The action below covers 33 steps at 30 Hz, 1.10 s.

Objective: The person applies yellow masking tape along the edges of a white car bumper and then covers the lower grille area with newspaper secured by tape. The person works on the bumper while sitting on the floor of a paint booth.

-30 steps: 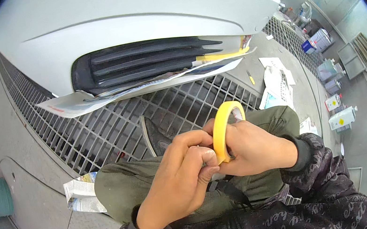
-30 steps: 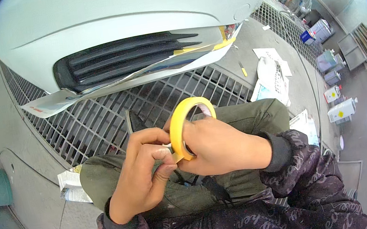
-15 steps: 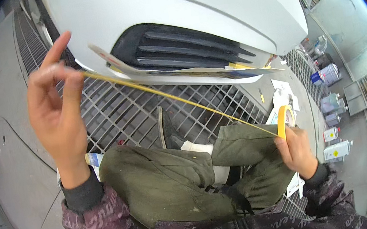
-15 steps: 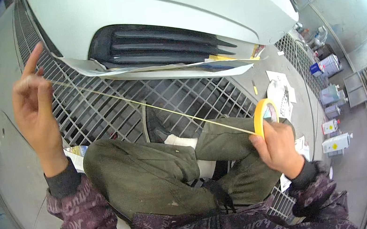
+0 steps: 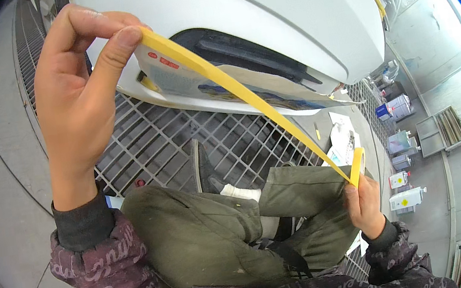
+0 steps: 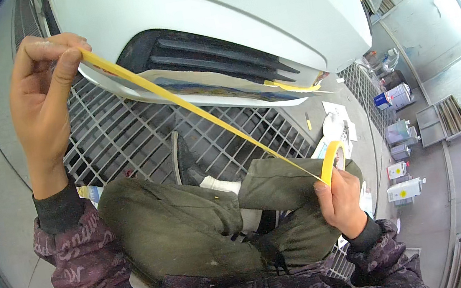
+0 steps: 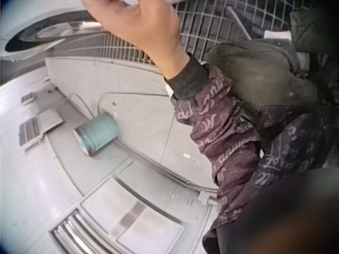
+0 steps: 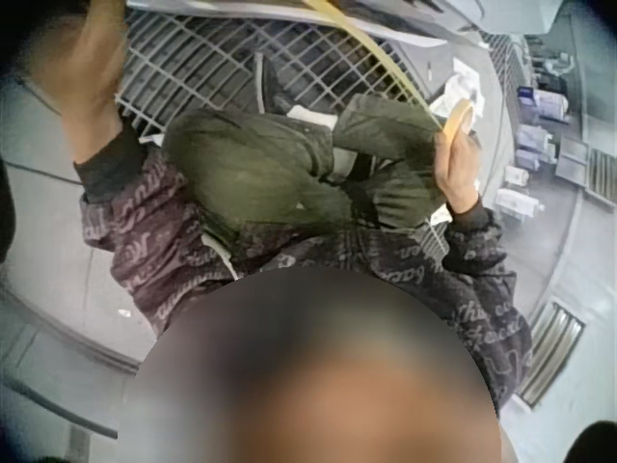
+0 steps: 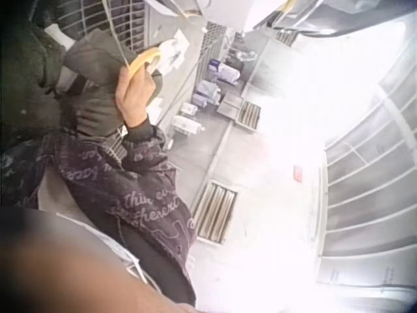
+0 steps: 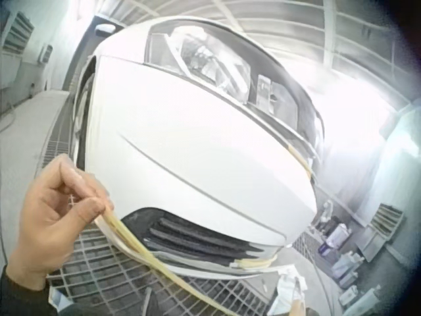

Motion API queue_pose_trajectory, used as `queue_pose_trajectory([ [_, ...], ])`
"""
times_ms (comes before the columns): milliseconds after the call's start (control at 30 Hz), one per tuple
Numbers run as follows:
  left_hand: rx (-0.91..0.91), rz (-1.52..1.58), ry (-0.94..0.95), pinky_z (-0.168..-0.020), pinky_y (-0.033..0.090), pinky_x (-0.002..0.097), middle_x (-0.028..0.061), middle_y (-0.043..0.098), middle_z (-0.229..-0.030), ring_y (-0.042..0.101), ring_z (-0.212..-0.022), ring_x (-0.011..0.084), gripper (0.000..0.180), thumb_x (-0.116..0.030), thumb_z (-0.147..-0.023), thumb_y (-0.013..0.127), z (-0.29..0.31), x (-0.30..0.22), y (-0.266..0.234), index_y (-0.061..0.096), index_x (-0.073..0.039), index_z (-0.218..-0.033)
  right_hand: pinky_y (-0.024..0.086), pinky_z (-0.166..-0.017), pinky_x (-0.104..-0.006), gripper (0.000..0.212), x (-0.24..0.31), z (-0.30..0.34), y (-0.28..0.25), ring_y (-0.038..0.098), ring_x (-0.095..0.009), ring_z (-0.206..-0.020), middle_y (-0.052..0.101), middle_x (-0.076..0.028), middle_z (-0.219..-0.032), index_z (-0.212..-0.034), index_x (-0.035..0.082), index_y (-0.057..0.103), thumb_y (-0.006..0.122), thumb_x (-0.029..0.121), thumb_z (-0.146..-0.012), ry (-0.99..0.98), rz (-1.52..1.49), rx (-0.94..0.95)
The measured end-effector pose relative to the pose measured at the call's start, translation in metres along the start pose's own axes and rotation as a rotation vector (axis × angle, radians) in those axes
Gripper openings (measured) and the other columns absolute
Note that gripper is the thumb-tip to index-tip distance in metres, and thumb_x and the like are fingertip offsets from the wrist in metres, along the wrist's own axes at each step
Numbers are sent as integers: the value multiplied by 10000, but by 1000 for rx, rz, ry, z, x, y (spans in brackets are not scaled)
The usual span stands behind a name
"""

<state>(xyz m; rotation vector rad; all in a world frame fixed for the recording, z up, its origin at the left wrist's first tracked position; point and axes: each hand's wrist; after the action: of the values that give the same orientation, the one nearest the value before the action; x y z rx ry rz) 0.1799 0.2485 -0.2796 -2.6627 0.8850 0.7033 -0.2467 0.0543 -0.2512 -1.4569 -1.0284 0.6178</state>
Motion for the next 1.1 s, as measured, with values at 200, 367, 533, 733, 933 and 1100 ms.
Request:
queue_pose_trajectory([
  [200, -178, 6, -25, -897, 506, 274, 83, 699, -1053, 636, -995, 135, 98, -134, -1012, 664, -12, 13, 18, 620, -48, -1020, 367, -470, -293, 398, -7, -30, -11, 488, -115, -482, 507, -7, -561, -877, 7, 548, 409, 297, -1112, 98, -79, -207],
  [367, -382, -325, 71, -850, 503, 268, 37, 698, -963, 630, -917, 122, 133, -169, -975, 715, -31, 34, 34, 664, -47, -987, 402, -485, -384, 373, 0, -77, -20, 573, -247, -477, 539, -72, -537, -916, 21, 602, 442, 311, -1089, 162, -59, -270],
  [533, -548, -458, 105, -701, 486, 275, 14, 665, -825, 578, -732, 119, 164, -190, -931, 750, -52, 47, 56, 674, -44, -930, 409, -500, -415, 431, -13, -109, -19, 588, -292, -498, 544, -97, -542, -909, 21, 607, 440, 372, -1096, 121, 20, -367],
  [733, -634, -473, 65, -674, 472, 274, 7, 637, -821, 541, -698, 116, 177, -202, -923, 758, -56, 58, 68, 681, -43, -930, 428, -492, -392, 467, -23, -128, -23, 596, -267, -470, 544, -82, -515, -867, 38, 602, 435, 409, -1098, 109, 29, -441],
  [933, -666, -481, 45, -688, 468, 255, -12, 612, -864, 516, -725, 93, 214, -245, -949, 748, -53, 66, 75, 682, -42, -956, 429, -500, -402, 468, -25, -143, -35, 600, -292, -489, 550, -100, -533, -849, 38, 598, 449, 408, -1094, 101, 95, -459],
  [1100, -779, -431, -20, -762, 472, 247, 17, 611, -953, 545, -822, 101, 299, -251, -953, 744, -56, 66, 83, 633, -37, -1130, 418, -517, -438, 442, -36, -147, -36, 586, -360, -533, 547, -142, -577, -855, 34, 594, 480, 394, -1084, 84, 173, -473],
])
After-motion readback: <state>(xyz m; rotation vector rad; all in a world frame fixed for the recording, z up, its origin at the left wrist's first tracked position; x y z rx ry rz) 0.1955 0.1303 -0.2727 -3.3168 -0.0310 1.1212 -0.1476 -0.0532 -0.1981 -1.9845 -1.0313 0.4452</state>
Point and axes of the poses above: each hand's wrist, its own z-axis away from the middle knuckle, its own y-axis out of the palm, x = y × z
